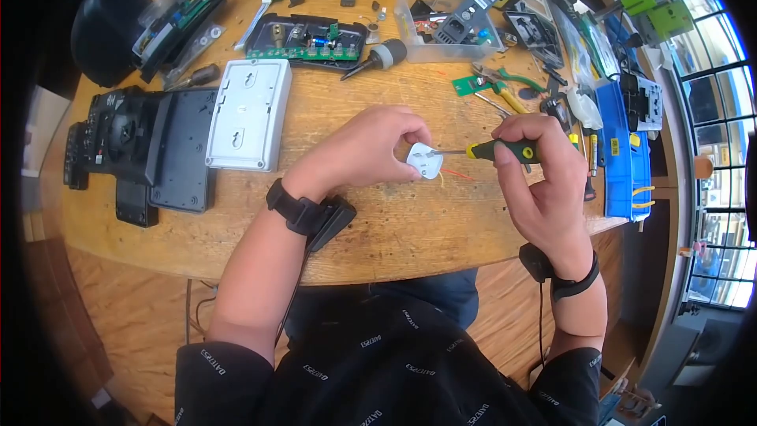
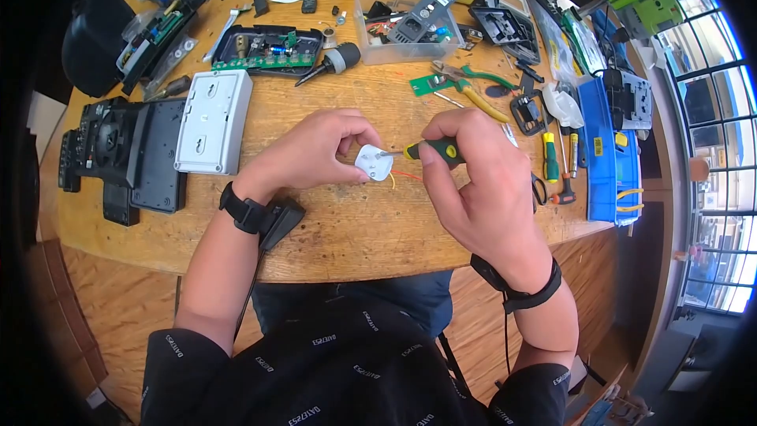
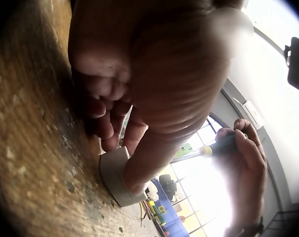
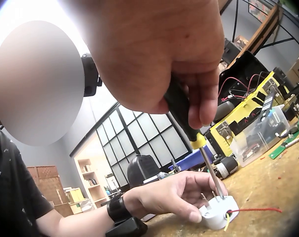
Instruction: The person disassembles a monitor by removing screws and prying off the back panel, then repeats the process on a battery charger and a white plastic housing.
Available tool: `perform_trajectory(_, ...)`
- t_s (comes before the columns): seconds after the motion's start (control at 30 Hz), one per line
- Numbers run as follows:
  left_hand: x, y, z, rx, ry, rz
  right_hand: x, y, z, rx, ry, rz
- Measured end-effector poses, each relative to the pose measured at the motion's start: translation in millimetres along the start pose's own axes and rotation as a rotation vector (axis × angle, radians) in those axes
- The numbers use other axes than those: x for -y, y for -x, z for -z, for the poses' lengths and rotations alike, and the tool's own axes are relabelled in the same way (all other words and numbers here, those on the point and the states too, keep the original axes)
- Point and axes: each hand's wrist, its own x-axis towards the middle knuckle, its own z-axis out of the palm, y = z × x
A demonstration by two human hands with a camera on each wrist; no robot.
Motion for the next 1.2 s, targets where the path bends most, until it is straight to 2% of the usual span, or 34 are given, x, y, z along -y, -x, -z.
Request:
perform_trajectory(0.23,-2,0,1,0.003,0.003,0.008,2,-3,-1,-0.028,0.062,0.001)
perform_trajectory(0.43,-3,1,0,-0.007,0.016,0.019,10,-9,-3,0.005,0.123,-0.070)
perform_trajectory(0.5,-5,1,1,-0.004,0.010,0.032,12,-14,1,0.049,0.276,0.055)
perform_trajectory(0.53,-3,1,0,-0.001,0.012,0.034,14,-16,4,0.049,0.275,0.051)
perform_trajectory(0.6,1,1,-2,-0.015,0.056,0.006,17,-20,9,0.165,0.461,0.016)
perform_trajectory(0.63,0,1,-2,-0.012,0.057,0.007,14,-23,8,0.166,0.460,0.013)
perform_trajectory(0.7,-4,1,1,0.018,0.050,0.040,6,-32,6,0.134,0.312,0.238)
perform_trajectory(0.83,-8,1,2,0.027,0.064,0.064,11,-44,14,0.236,0.194,0.228)
perform_trajectory(0.9,-8,1,3,0.014,0.035,0.053,6,-42,14,0.234,0.403,0.101)
perform_trajectory(0.93,-6,0,3,0.013,0.036,0.052,4,-42,12,0.235,0.404,0.102)
perform_trajectory(1.0,-2,0,1,0.020,0.063,0.017,0,-43,6,0.135,0.292,0.269)
perform_trajectory(1.03,-1,1,2,0.016,0.062,0.020,3,-44,5,0.136,0.289,0.272)
perform_trajectory(1.13,-3,1,2,0.011,0.040,0.010,14,-43,9,0.081,0.171,0.234)
perform_trajectory(1.2,-8,1,5,0.026,0.014,0.047,12,-41,16,0.237,0.404,0.072)
